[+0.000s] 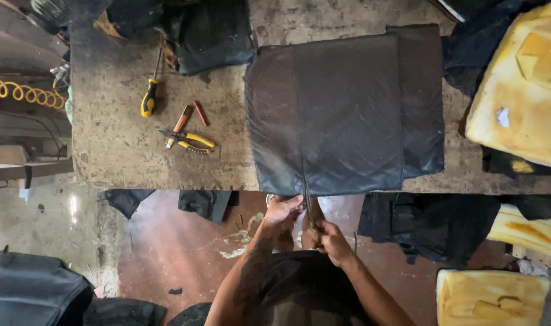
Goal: The person removes black fabric and white batting from a foam seat cushion by hand, then uses shears to cut a section of dark fabric.
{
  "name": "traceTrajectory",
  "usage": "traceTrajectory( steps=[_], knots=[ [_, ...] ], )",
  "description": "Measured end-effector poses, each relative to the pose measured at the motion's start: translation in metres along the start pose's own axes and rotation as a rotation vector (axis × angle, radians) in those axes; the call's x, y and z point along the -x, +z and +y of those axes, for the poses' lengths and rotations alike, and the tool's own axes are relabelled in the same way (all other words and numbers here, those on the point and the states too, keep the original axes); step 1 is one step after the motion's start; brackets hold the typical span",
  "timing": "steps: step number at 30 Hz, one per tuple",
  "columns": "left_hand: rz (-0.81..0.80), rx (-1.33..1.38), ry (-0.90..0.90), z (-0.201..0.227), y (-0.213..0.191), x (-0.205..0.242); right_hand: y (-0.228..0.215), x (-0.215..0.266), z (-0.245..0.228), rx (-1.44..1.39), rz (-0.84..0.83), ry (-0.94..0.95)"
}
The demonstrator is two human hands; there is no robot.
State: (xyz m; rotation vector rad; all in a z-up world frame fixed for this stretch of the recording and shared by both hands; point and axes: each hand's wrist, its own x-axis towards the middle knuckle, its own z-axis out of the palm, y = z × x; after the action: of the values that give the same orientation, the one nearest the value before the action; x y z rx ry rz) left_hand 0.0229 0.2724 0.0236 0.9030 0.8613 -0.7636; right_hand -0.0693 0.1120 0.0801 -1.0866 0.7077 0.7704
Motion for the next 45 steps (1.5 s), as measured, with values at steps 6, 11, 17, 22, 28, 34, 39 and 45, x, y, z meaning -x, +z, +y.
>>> traceTrajectory(
  steps=[6,11,17,22,28,34,39,45],
  knots=[
    [-0.026,-0.104,-0.022,-0.011,-0.018,-0.017,0.007,0.002,-0.013,0.155,0.071,-0.001],
    [0.045,0.077,0.001,-0.037,-0.017,-0.034,-0.009,-0.041,0.002,0.022,0.11,-0.06],
    [0.064,0.101,0.004,-0.017,-0.006,-0.01,-0.014,-0.05,0.005,0.085,0.094,-0.053],
    [0.05,0.159,-0.017,-0.019,-0.011,-0.019,-0.012,-0.051,-0.001,0.077,0.095,-0.044],
    [0.067,0.167,-0.021,-0.024,-0.017,-0.03,-0.008,-0.06,0.004,0.035,0.139,-0.058],
    [0.064,0.195,-0.037,-0.017,-0.012,-0.02,-0.009,-0.059,0.007,0.026,0.177,-0.065],
    [0.063,0.204,-0.04,-0.017,-0.017,-0.023,-0.009,-0.057,0.002,0.041,0.178,-0.064],
    [0.029,0.204,-0.039,-0.023,-0.026,-0.033,-0.006,-0.055,-0.009,0.092,0.058,-0.037]
  ],
)
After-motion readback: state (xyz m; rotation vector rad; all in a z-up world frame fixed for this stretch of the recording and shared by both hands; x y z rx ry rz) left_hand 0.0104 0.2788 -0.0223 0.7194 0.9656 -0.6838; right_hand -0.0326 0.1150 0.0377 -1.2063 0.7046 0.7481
